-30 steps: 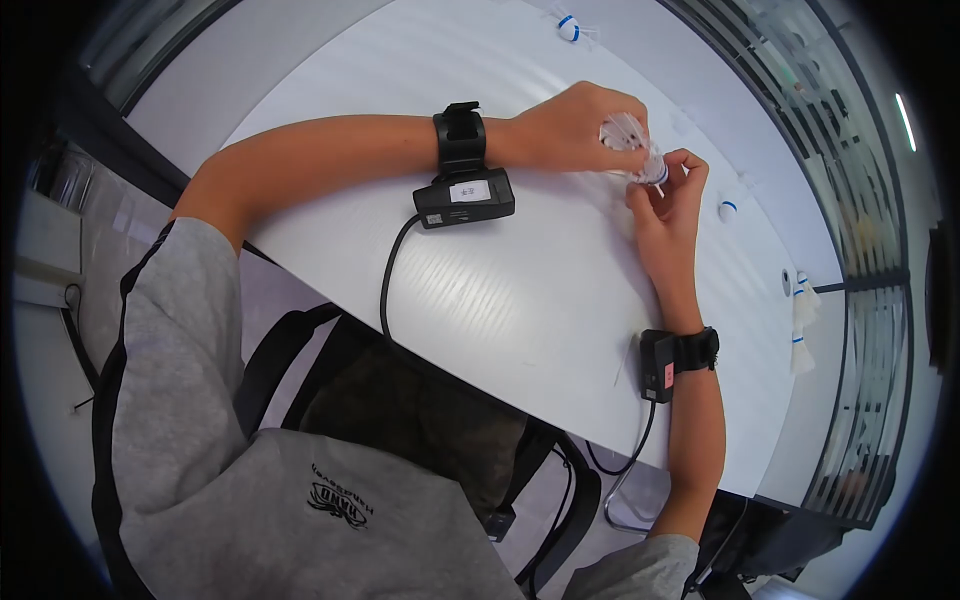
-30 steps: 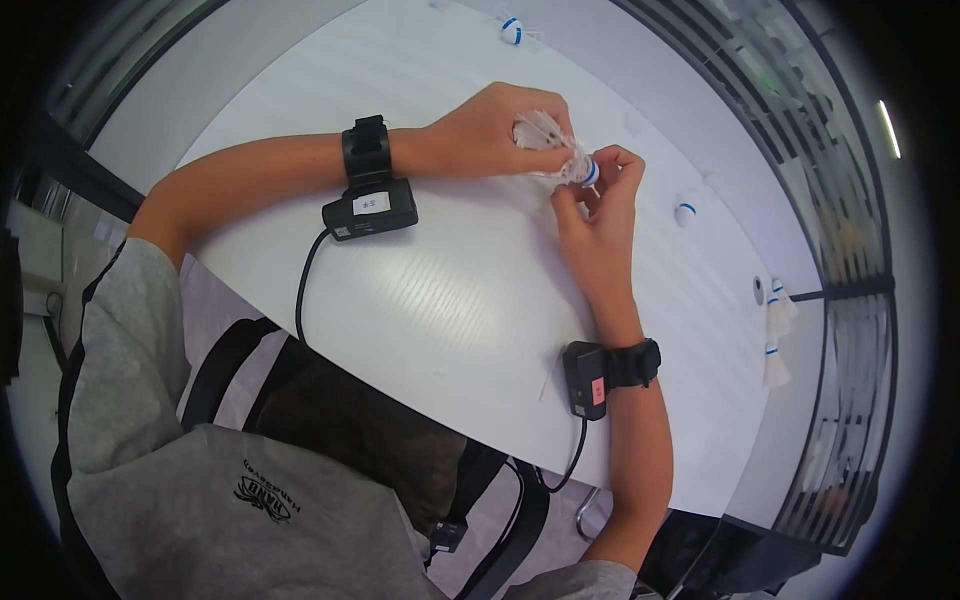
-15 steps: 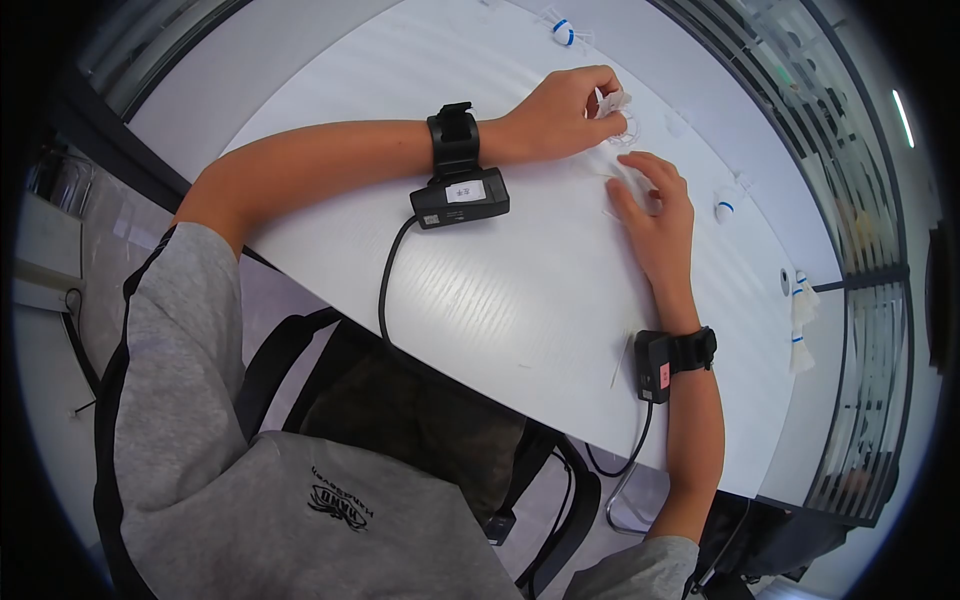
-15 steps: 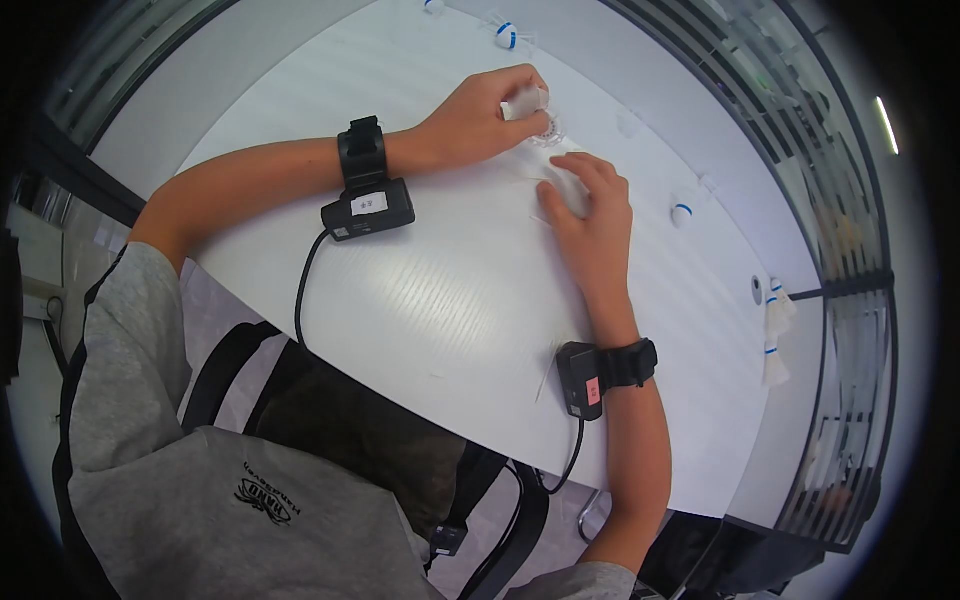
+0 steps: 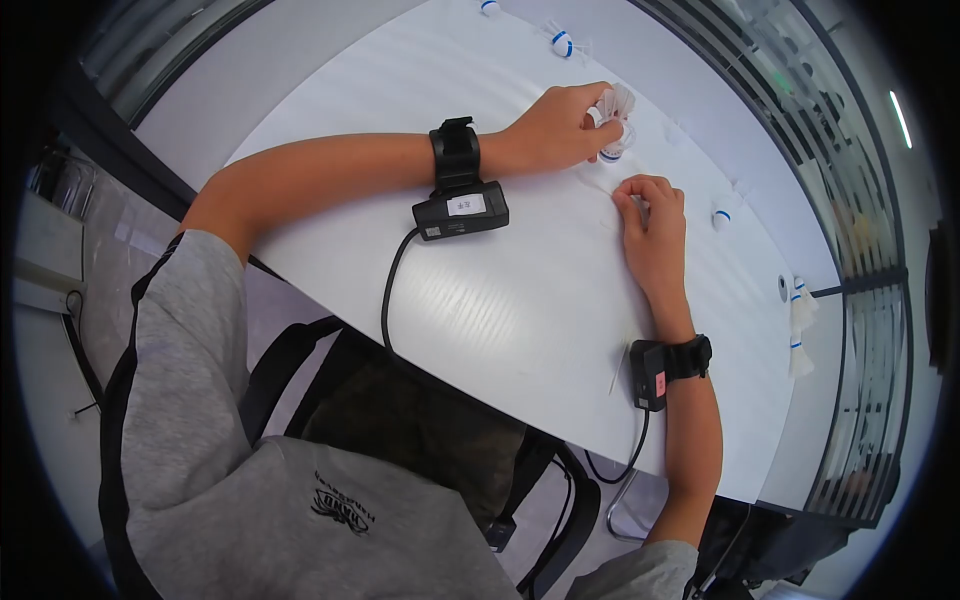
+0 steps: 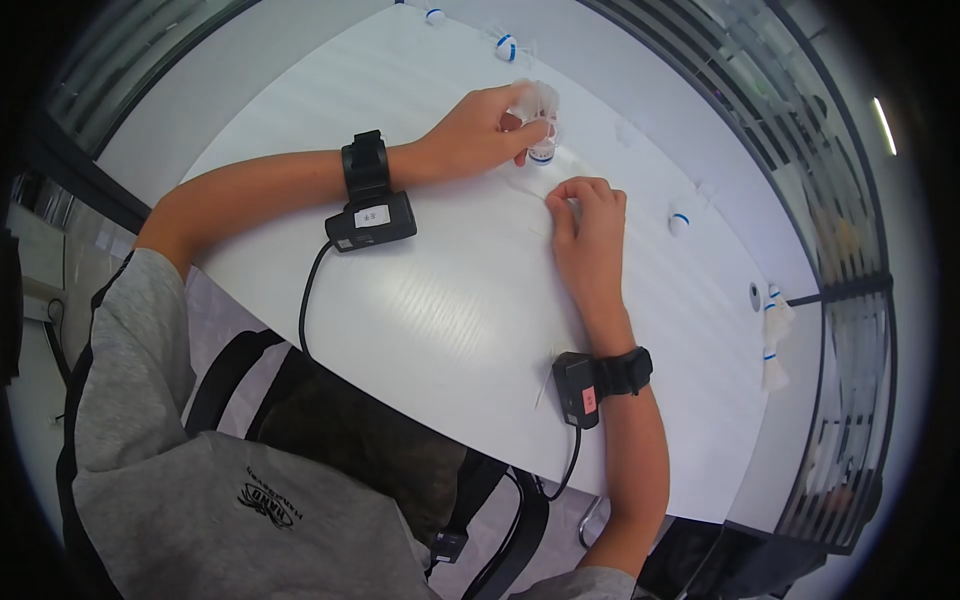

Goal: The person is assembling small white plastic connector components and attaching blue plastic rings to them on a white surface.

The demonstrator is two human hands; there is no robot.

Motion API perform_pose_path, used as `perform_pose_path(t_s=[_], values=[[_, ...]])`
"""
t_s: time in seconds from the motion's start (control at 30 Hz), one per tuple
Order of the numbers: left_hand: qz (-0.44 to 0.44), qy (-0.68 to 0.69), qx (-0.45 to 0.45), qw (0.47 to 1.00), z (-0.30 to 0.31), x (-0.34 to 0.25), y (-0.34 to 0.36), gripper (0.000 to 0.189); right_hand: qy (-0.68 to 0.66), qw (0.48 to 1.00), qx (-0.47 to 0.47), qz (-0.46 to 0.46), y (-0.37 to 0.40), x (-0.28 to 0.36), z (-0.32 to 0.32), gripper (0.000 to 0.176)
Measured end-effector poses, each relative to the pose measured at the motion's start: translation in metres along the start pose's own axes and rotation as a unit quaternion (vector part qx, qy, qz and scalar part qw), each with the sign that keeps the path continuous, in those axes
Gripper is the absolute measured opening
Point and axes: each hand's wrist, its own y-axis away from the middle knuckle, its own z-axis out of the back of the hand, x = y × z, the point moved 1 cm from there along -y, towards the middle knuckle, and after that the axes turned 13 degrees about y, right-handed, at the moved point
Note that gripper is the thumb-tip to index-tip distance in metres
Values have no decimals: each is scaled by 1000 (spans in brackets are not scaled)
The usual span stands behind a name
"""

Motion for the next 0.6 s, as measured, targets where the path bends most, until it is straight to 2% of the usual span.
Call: perform_pose_path(t_s=[0.17,0.3,0.4,0.5,0.6], values=[[-8,46,-4,999,1,2,0,29,-7,1000,-17,-24,2,-3,-4,5],[5,58,-14,998,-1,4,-2,38,4,999,11,-32,1,7,4,10],[-9,31,-8,999,-1,2,-2,46,-2,1000,-2,-8,0,11,6,12],[7,-7,-10,1000,-2,2,-2,41,-2,1000,6,-11,-1,12,8,12],[49,-28,2,998,-1,-3,-1,45,2,1000,16,-12,0,13,9,9]])
